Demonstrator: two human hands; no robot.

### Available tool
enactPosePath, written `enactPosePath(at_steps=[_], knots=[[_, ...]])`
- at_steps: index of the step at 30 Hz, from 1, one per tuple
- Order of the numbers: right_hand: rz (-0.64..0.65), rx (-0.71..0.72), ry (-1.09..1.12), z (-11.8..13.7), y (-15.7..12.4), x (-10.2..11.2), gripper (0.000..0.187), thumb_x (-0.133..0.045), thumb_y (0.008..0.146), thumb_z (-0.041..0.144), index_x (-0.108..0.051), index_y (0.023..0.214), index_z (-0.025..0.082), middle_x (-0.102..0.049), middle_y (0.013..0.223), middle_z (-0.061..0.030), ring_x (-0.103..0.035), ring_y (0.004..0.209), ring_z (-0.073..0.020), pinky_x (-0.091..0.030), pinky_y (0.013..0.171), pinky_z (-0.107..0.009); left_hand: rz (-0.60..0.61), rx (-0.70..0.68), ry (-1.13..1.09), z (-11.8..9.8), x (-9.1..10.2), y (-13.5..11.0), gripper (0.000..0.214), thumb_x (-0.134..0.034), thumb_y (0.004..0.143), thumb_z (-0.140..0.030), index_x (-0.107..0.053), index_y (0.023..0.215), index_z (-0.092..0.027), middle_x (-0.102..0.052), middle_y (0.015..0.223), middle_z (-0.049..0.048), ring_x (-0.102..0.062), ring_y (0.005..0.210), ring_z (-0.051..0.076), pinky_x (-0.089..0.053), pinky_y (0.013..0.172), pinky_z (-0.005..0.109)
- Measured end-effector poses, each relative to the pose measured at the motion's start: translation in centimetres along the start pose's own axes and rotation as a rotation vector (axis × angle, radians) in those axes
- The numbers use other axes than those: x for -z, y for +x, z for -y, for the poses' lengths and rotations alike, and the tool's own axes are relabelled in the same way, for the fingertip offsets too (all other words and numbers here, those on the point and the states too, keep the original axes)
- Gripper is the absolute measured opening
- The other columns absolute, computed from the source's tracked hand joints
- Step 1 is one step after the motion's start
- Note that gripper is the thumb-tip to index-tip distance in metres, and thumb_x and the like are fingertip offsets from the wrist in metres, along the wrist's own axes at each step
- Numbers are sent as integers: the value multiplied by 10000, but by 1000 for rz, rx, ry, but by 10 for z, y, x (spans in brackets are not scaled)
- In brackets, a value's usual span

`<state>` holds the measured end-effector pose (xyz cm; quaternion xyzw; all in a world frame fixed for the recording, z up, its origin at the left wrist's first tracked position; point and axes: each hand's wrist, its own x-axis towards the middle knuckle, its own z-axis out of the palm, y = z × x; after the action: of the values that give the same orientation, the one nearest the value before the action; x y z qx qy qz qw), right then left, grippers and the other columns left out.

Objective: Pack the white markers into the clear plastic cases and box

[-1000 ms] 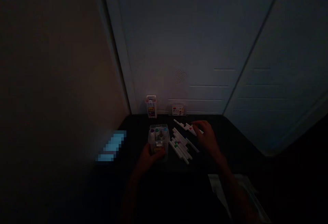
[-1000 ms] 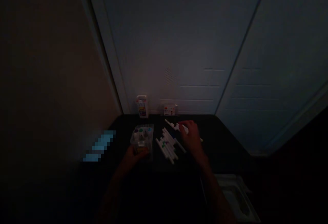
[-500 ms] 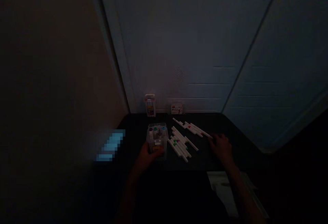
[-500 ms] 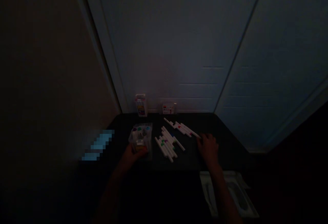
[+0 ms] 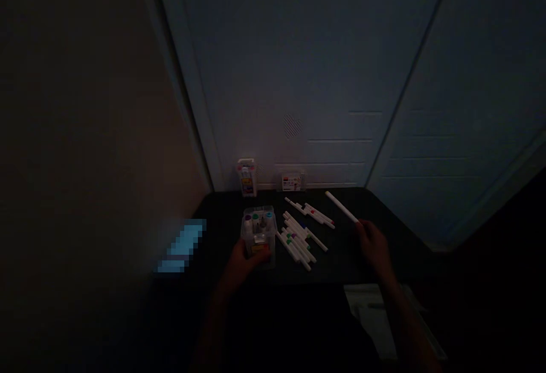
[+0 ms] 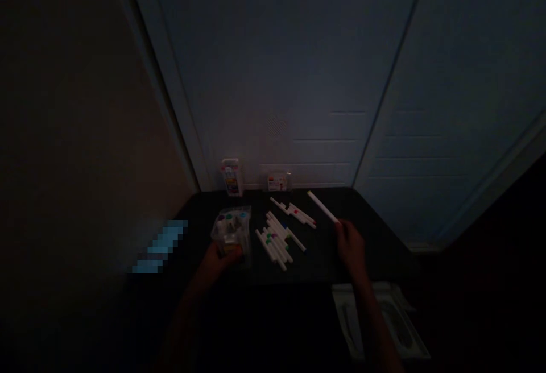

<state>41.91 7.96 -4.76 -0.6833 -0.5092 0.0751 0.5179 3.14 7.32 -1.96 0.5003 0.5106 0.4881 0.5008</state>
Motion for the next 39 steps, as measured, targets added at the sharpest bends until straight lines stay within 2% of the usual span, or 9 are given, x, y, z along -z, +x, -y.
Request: enactPosePath(at_steps=[5, 12, 18, 23, 28, 31, 34, 36, 39], knots=[[-67, -122, 217, 10, -3, 7, 585, -581, 848, 711, -708, 1035, 171, -787, 967, -138, -714, 888, -287, -529, 812, -415, -4, 12, -13, -2, 0, -2, 697, -938, 598, -446, -674, 1168, -144, -791, 1145, 135, -763, 1043, 321, -617, 903, 412], [-186, -234, 554, 19, -6, 12, 524, -720, 801, 672, -683, 994, 186, -814, 1046, -131, -729, 765, -205, -519, 672, -308, -30, 18, -5, -7, -1, -4, 638, -950, 577, -415, -682, 1099, -163, -789, 1141, 136, -759, 1062, 328, -615, 925, 421], [-79, -343, 853, 34, -13, 3, 425, -835, 694, 563, -709, 911, 220, -820, 1068, -114, -764, 848, -238, -584, 659, -324, -17, -5, 4, 0, 1, -1, 600, -932, 621, -425, -691, 1105, -165, -791, 1136, 125, -758, 1066, 324, -609, 942, 421], [12, -353, 970, 74, -29, -11, 369, -903, 627, 456, -725, 861, 231, -824, 937, -83, -756, 839, -233, -604, 695, -323, 16, 0, -2, 3, 1, -1, 627, -918, 661, -426, -678, 1175, -160, -789, 1160, 123, -761, 1053, 313, -618, 913, 406], [236, -249, 961, 129, -33, -6, 684, -954, 636, 385, -651, 1235, 257, -823, 887, -39, -772, 874, -236, -606, 801, -352, -21, 38, -5, -2, 0, -4, 650, -930, 636, -403, -679, 1185, -161, -788, 1168, 123, -763, 1058, 305, -615, 923, 395], [354, -111, 861, 159, -31, -2, 499, -889, 738, 490, -669, 1103, 232, -819, 919, -62, -767, 842, -239, -607, 789, -367, -22, 37, -2, -4, 0, -4, 658, -937, 625, -404, -683, 1182, -163, -791, 1154, 123, -763, 1056, 310, -615, 925, 404], [382, 53, 751, 186, -29, -5, 411, -680, 904, 614, -708, 980, 212, -799, 915, -73, -742, 842, -226, -594, 781, -352, -35, 29, 20, -4, 1, -3, 647, -944, 615, -405, -695, 1160, -162, -793, 1147, 131, -757, 1069, 324, -611, 927, 413], [406, 148, 663, 204, -28, -10, 405, -620, 948, 592, -735, 976, 204, -783, 932, -70, -727, 870, -226, -582, 792, -345, -40, 24, 25, -3, 1, -3, 642, -940, 618, -407, -694, 1156, -160, -793, 1155, 134, -756, 1071, 326, -607, 924, 410], [446, 272, 591, 227, -29, -18, 315, -660, 937, 487, -746, 1040, 202, -761, 974, -61, -715, 888, -225, -572, 799, -342, -41, 29, 30, -4, 1, -3, 652, -937, 614, -398, -691, 1164, -150, -797, 1147, 134, -759, 1059, 326, -607, 908, 396]])
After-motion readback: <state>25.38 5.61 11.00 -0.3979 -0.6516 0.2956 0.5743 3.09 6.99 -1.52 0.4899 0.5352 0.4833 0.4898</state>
